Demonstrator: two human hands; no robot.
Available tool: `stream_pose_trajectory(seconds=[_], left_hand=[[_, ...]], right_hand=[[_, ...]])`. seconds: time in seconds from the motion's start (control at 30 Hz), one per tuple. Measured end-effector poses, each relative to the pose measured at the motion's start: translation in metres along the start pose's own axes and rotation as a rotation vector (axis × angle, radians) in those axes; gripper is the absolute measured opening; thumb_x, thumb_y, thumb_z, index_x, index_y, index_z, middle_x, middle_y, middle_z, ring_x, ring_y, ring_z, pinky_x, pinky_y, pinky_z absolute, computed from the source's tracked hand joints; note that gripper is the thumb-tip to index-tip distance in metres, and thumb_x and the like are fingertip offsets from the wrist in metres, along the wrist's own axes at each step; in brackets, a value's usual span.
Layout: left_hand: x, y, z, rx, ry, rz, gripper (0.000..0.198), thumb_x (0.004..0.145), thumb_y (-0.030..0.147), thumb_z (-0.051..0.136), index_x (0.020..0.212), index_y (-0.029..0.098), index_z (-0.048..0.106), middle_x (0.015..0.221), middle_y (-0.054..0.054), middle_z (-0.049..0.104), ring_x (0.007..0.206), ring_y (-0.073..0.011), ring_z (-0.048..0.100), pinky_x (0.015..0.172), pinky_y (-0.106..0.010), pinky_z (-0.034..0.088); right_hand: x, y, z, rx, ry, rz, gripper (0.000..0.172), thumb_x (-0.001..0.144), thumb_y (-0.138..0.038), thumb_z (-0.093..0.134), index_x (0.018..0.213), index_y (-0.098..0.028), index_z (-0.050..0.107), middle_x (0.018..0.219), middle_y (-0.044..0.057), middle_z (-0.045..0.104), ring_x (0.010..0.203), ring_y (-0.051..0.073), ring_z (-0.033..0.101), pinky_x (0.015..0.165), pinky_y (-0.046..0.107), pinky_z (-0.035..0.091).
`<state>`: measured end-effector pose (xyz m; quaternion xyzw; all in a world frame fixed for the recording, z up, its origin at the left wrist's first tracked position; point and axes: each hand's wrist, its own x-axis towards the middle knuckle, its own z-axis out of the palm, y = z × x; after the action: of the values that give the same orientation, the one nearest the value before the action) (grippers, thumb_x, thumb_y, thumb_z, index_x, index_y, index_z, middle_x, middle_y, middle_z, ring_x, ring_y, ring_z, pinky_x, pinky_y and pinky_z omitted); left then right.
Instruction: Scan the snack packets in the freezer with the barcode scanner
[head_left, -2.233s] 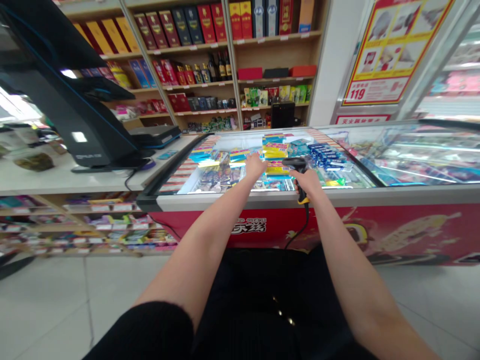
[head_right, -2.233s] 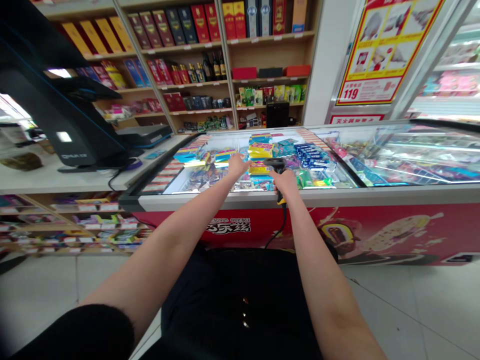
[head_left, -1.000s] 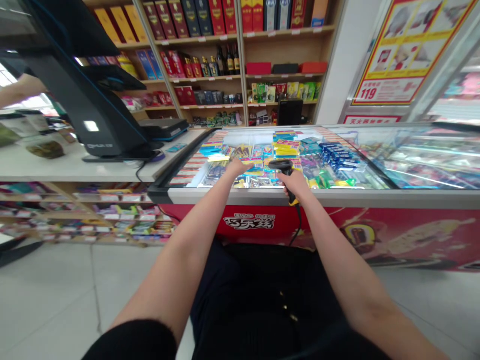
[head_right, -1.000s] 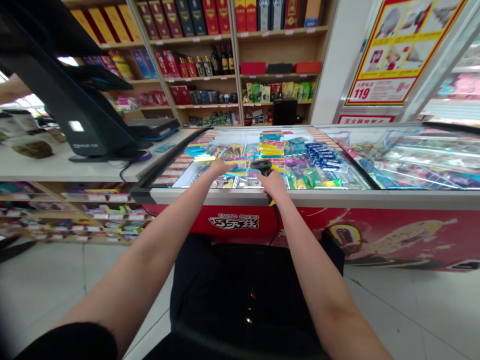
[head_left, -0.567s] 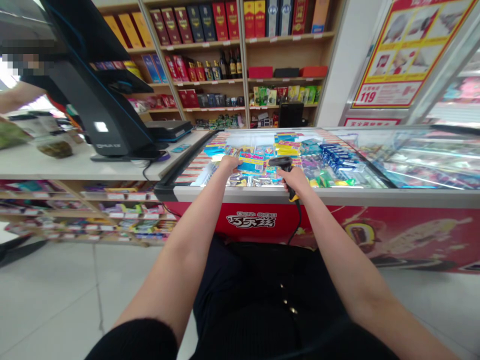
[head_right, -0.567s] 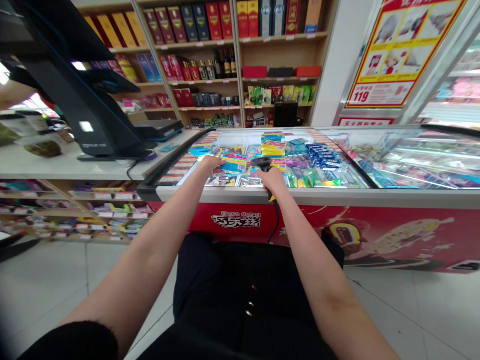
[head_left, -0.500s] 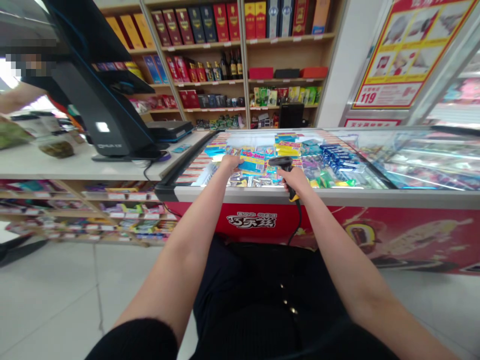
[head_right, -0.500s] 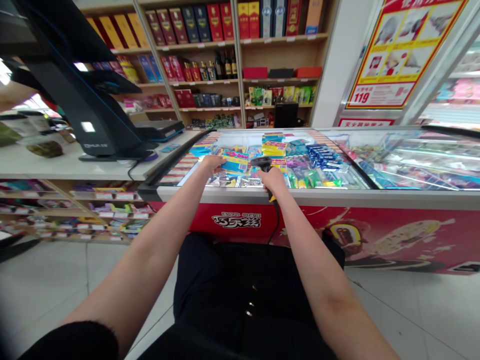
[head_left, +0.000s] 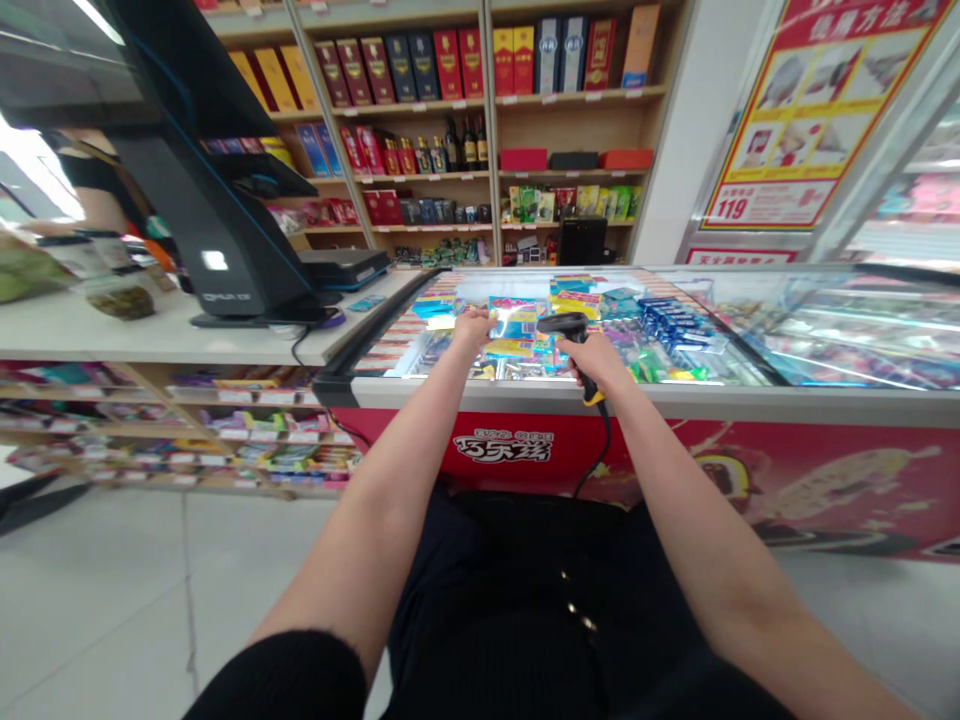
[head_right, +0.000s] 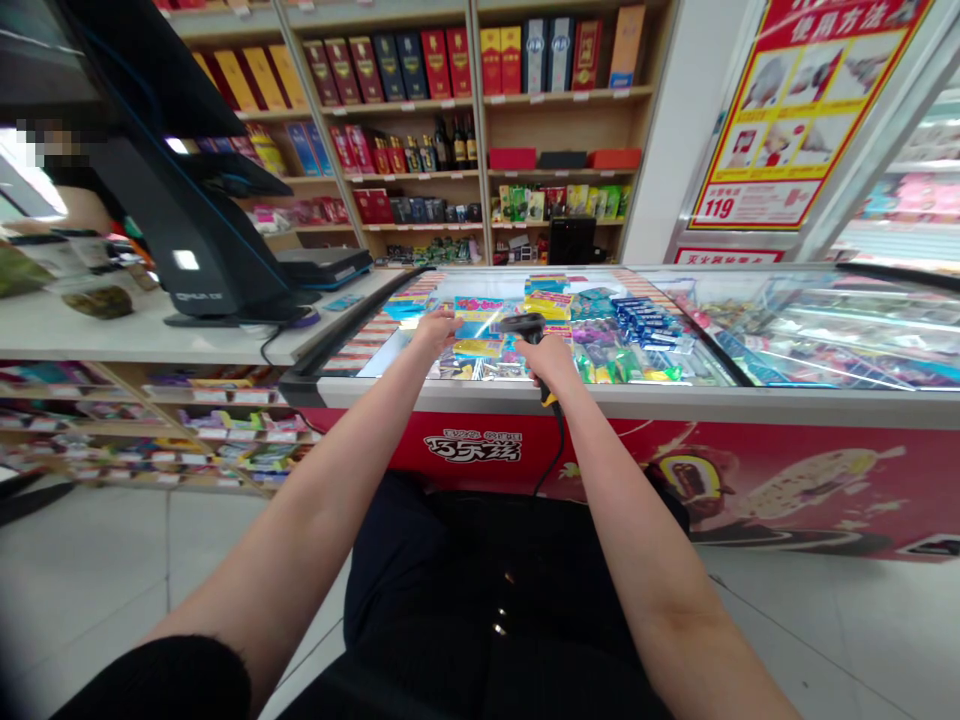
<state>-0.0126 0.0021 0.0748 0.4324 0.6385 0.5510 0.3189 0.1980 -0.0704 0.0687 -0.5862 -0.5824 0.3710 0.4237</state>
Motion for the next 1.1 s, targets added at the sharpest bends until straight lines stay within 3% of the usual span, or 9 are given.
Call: stream_pose_trajectory(seconds=[0.2, 0.4, 0.63, 0.87, 1.1], left_hand=[[0.004, -0.004, 0.005, -0.020, -0.042, -0.061, 0.017, 0.077, 0.013, 0.069, 0.093, 0.019, 0.065, 0.076, 0.001, 0.069, 0.080, -0.0140, 0.070, 0.071, -0.025, 0.057], [0.002, -0.006, 0.007, -0.078, -0.038, -0.077, 0.023, 0.071, 0.010, 0.075, 0.091, 0.018, 0.066, 0.075, 0.000, 0.070, 0.080, -0.0164, 0.071, 0.073, -0.027, 0.057], [-0.004, 0.003, 0.020, -0.161, -0.108, -0.154, 0.015, 0.081, 0.009, 0.068, 0.090, 0.018, 0.060, 0.087, -0.001, 0.072, 0.083, -0.0130, 0.071, 0.073, -0.023, 0.057], [-0.015, 0.008, 0.060, -0.250, -0.222, -0.217, 0.023, 0.074, 0.006, 0.076, 0.080, 0.016, 0.056, 0.070, 0.001, 0.065, 0.075, -0.0123, 0.068, 0.078, -0.028, 0.058], [-0.023, 0.016, 0.113, -0.215, -0.336, -0.168, 0.020, 0.073, 0.010, 0.078, 0.078, 0.013, 0.060, 0.071, -0.003, 0.069, 0.075, -0.0136, 0.070, 0.076, -0.026, 0.059]], right_hand=[[-0.006, -0.008, -0.001, -0.006, -0.006, 0.012, 0.024, 0.083, -0.024, 0.066, 0.062, -0.016, 0.056, 0.047, 0.002, 0.054, 0.036, 0.011, 0.049, 0.036, 0.022, 0.041], [-0.012, -0.011, -0.002, 0.006, -0.016, 0.013, 0.023, 0.084, -0.021, 0.064, 0.064, -0.016, 0.054, 0.047, 0.000, 0.053, 0.036, 0.012, 0.049, 0.036, 0.022, 0.041], [-0.004, -0.001, -0.018, 0.022, 0.049, 0.060, 0.027, 0.084, -0.030, 0.067, 0.064, -0.016, 0.056, 0.048, 0.002, 0.055, 0.037, 0.012, 0.050, 0.036, 0.023, 0.043], [0.003, 0.015, -0.051, 0.086, 0.137, 0.075, 0.028, 0.083, -0.033, 0.070, 0.065, -0.016, 0.056, 0.049, 0.002, 0.055, 0.038, 0.013, 0.050, 0.036, 0.024, 0.043], [0.010, 0.030, -0.074, 0.179, 0.198, 0.120, 0.026, 0.083, -0.030, 0.071, 0.066, -0.017, 0.055, 0.049, 0.001, 0.054, 0.037, 0.012, 0.049, 0.036, 0.023, 0.043]])
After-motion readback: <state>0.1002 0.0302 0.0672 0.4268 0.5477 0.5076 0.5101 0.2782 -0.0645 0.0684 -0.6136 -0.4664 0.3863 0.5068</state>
